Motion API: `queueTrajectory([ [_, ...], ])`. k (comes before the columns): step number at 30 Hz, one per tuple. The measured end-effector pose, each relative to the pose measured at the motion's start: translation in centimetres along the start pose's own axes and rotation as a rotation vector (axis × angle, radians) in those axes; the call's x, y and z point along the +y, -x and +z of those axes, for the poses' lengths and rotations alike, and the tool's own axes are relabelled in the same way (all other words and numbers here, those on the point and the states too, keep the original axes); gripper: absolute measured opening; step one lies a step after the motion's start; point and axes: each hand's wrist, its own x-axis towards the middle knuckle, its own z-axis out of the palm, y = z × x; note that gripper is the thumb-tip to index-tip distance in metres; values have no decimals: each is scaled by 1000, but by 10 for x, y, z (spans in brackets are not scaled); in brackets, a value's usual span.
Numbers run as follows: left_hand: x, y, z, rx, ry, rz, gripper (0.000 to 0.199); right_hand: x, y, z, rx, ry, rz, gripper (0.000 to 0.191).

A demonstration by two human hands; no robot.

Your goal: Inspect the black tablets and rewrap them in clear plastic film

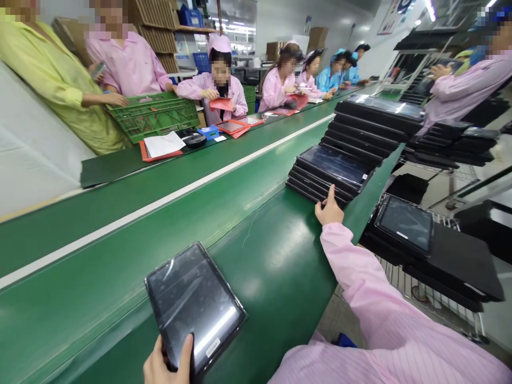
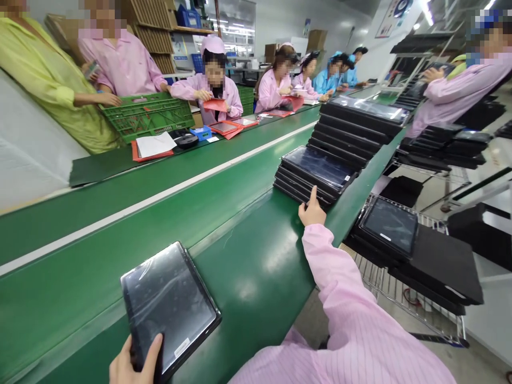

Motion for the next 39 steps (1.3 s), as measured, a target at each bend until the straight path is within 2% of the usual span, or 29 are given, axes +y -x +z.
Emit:
queueTrajectory([
  [2,13,-6,-12,-67,41,35,79,-1,-5,-5,14,-29,12,87],
  [5,40,-9,-25,-1,96,102,68,-10,-3,-13,11,-95,-14,88],
  [7,56,-10,-28,57,101,188,59,-29,9,-12,-4,-176,-71,86],
  [10,70,-15,-27,43,138,246,52,-80,45,3,-116,-355,-284,76],
  [13,73,-17,-24,20,188,287,48,-146,101,19,-388,-551,-654,45],
  [15,74,-9,-20,23,207,299,48,-187,138,25,-545,-654,-850,37],
  [17,74,3,-17,47,215,276,48,-221,162,29,-624,-717,-933,41],
  [20,74,18,-13,92,235,208,46,-251,175,33,-691,-759,-936,40],
  [23,73,21,-11,92,353,205,44,-259,174,35,-711,-800,-887,39],
  [27,73,14,-11,90,539,250,45,-256,171,30,-711,-872,-849,38],
  [33,77,19,-24,21,755,217,55,-257,162,7,-743,-909,-759,40],
  [35,78,25,-28,-115,986,237,68,-257,155,-4,-769,-912,-728,40],
  [37,80,31,-30,-355,1280,234,86,-258,146,-16,-763,-929,-699,40],
  [39,81,36,-28,-607,1515,176,95,-258,139,-27,-720,-957,-661,37],
])
